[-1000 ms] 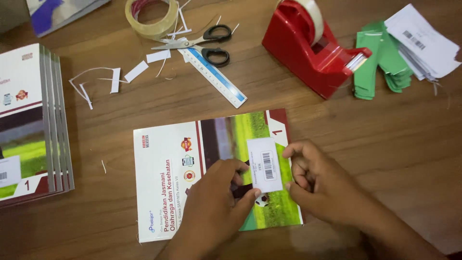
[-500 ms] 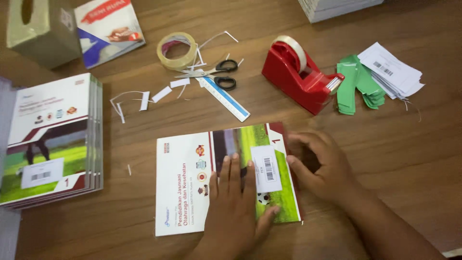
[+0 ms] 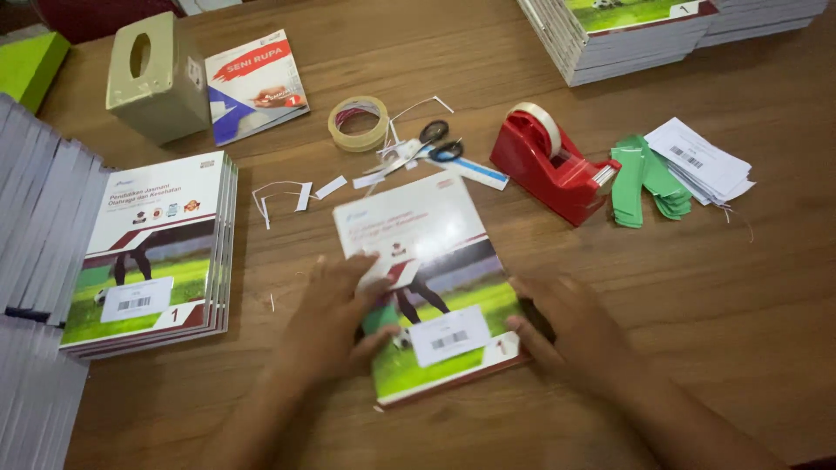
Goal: The recorder is preparing library books by cutting barcode labels and taping them onto the covers.
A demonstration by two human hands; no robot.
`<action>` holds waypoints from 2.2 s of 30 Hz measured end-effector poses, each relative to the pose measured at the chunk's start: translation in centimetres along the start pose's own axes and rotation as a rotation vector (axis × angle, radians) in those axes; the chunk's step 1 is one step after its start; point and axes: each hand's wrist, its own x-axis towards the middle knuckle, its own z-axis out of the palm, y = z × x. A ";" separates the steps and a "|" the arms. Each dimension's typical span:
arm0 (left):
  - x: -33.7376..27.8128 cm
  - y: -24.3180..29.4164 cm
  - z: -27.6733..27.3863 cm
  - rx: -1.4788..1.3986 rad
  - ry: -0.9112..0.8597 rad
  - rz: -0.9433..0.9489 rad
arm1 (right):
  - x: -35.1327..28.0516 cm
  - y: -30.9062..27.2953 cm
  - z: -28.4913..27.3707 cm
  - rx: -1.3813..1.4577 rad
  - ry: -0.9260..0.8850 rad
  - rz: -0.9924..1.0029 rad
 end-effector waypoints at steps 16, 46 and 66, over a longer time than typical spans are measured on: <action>-0.3 2.5 -0.7 -0.307 -0.151 0.197 | 6.0 0.4 1.3 -0.084 -0.399 -0.575; -0.6 2.8 0.6 -0.233 -0.183 0.224 | 4.4 2.0 0.7 -0.097 -0.364 -0.561; -1.5 2.2 0.3 -0.279 -0.002 0.146 | 2.3 2.2 0.3 0.042 -0.301 -0.619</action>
